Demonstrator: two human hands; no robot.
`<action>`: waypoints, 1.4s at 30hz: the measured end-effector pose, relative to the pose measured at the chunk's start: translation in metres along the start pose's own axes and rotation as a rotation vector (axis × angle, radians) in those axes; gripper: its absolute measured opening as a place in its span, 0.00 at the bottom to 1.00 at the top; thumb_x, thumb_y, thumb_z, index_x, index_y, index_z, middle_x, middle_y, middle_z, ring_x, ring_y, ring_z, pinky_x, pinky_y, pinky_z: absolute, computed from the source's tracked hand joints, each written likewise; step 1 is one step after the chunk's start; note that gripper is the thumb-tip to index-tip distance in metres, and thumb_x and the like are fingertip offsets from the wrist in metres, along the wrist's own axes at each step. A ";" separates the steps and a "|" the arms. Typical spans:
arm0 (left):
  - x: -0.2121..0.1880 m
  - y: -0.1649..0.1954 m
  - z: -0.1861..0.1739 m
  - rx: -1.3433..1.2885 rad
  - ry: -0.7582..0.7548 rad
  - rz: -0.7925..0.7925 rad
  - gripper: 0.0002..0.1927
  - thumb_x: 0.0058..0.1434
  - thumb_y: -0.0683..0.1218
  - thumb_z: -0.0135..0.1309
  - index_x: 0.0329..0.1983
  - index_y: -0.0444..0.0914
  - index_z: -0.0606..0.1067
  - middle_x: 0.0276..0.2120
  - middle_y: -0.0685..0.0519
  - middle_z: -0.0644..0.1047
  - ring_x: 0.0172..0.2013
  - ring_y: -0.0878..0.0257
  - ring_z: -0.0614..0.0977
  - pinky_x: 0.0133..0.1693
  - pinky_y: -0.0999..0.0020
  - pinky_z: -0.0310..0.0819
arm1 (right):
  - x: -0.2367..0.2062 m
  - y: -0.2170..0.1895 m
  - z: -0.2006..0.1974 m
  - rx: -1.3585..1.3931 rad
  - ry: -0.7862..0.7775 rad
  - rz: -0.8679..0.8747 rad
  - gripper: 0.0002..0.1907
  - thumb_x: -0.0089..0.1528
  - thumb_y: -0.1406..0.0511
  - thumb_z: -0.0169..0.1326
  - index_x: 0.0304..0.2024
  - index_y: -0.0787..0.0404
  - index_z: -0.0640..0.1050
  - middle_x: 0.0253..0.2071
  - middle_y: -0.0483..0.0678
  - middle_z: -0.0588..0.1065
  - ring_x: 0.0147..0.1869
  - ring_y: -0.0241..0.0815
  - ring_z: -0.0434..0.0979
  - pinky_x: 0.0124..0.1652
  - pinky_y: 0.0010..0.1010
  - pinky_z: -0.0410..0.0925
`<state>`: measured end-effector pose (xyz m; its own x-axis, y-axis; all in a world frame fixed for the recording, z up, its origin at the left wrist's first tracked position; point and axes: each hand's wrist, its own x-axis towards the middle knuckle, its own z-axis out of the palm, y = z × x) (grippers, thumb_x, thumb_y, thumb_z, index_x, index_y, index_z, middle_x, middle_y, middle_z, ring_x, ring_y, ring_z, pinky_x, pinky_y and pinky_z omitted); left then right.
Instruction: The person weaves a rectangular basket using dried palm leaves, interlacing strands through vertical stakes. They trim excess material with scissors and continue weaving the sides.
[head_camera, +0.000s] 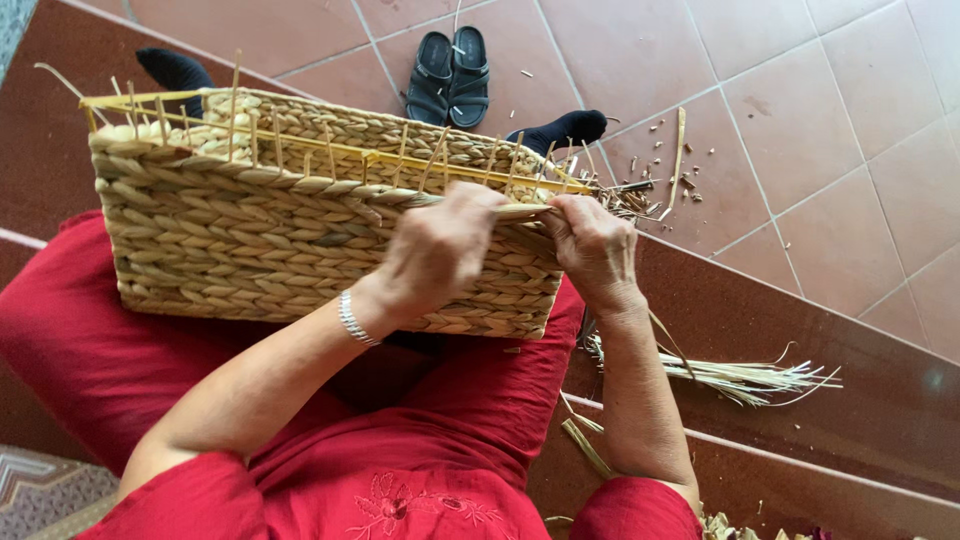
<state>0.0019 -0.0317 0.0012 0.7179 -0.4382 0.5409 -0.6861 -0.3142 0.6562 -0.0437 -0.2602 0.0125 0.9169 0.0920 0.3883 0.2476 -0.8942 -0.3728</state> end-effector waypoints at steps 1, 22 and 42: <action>0.000 0.002 0.007 0.012 -0.024 0.017 0.16 0.67 0.36 0.52 0.57 0.32 0.70 0.46 0.40 0.78 0.34 0.47 0.84 0.35 0.59 0.79 | 0.000 0.000 -0.001 0.000 -0.009 0.000 0.06 0.67 0.65 0.61 0.42 0.62 0.80 0.39 0.54 0.81 0.38 0.51 0.83 0.37 0.38 0.74; 0.011 -0.026 0.050 -0.142 -0.229 -0.220 0.16 0.55 0.49 0.63 0.46 0.43 0.79 0.38 0.50 0.82 0.41 0.51 0.84 0.45 0.53 0.77 | 0.017 -0.040 -0.021 -0.033 0.011 -0.181 0.06 0.66 0.71 0.64 0.46 0.64 0.83 0.40 0.53 0.80 0.40 0.43 0.81 0.39 0.30 0.74; 0.002 -0.028 0.025 -0.080 -0.118 0.164 0.11 0.62 0.36 0.51 0.47 0.36 0.71 0.48 0.42 0.76 0.38 0.45 0.83 0.36 0.57 0.80 | 0.003 -0.015 0.010 -0.001 0.081 0.119 0.16 0.60 0.57 0.71 0.35 0.62 0.80 0.33 0.51 0.79 0.34 0.46 0.81 0.36 0.36 0.73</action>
<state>0.0197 -0.0445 -0.0295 0.5752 -0.5748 0.5820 -0.7780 -0.1645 0.6064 -0.0417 -0.2420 0.0106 0.9116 -0.0501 0.4080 0.1385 -0.8971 -0.4196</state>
